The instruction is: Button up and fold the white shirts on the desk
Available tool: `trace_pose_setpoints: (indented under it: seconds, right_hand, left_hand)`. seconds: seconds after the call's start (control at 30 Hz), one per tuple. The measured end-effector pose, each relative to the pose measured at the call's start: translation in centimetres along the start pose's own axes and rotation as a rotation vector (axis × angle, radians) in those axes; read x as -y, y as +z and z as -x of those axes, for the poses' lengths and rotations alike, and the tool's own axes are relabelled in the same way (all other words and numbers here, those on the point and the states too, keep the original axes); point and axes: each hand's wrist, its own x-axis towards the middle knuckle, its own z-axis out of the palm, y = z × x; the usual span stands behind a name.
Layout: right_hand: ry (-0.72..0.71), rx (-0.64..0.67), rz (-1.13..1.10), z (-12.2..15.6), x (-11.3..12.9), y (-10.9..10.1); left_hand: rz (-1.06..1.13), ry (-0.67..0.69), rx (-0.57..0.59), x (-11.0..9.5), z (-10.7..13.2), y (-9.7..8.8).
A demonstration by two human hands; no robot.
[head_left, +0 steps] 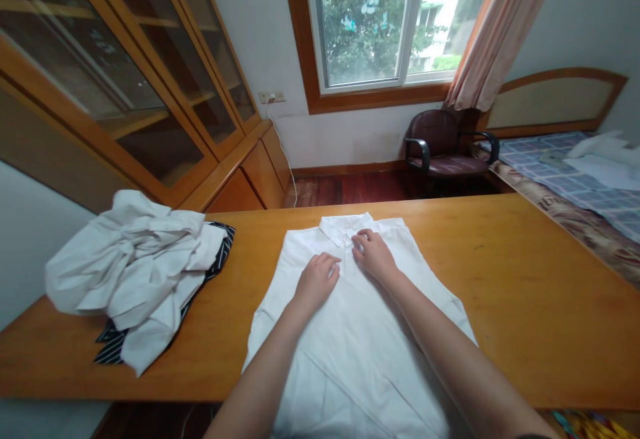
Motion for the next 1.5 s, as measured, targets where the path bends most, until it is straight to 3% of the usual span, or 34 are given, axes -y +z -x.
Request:
trace_pose_setpoints:
  seconds: [0.2, 0.33, 0.53, 0.73, 1.03, 1.2, 1.4, 1.5]
  right_hand:
    - [0.087, -0.013, -0.009, -1.2, -0.6, 1.1]
    - [0.158, 0.025, -0.004, -1.7, -0.9, 0.9]
    - [0.197, -0.032, -0.126, -2.3, -1.4, 0.9]
    - [0.154, -0.177, -0.336, -2.4, -2.1, 1.4]
    - [0.209, -0.358, -0.569, -2.7, -1.7, 2.0]
    - [0.052, -0.298, -0.681, -2.8, -1.5, 2.2]
    - [-0.078, -0.234, -0.639, -2.8, -1.6, 2.4]
    - [-0.12, -0.231, -0.594, -2.8, -1.8, 2.8]
  left_hand:
    - [0.03, -0.081, -0.08, 2.0, -6.6, 2.6]
    - [0.05, -0.122, -0.086, 2.9, -8.8, 4.3]
    - [0.143, -0.149, -0.146, 3.7, -8.6, 5.7]
    - [0.24, -0.108, -0.129, 3.4, -8.6, 5.6]
    - [0.456, -0.225, -0.126, 3.3, -9.3, 5.0]
    - [0.622, -0.262, -0.088, 3.4, -9.4, 4.4]
    - [0.83, -0.346, 0.078, 3.4, -9.4, 3.5]
    - [0.891, -0.371, 0.099, 3.6, -9.5, 3.5]
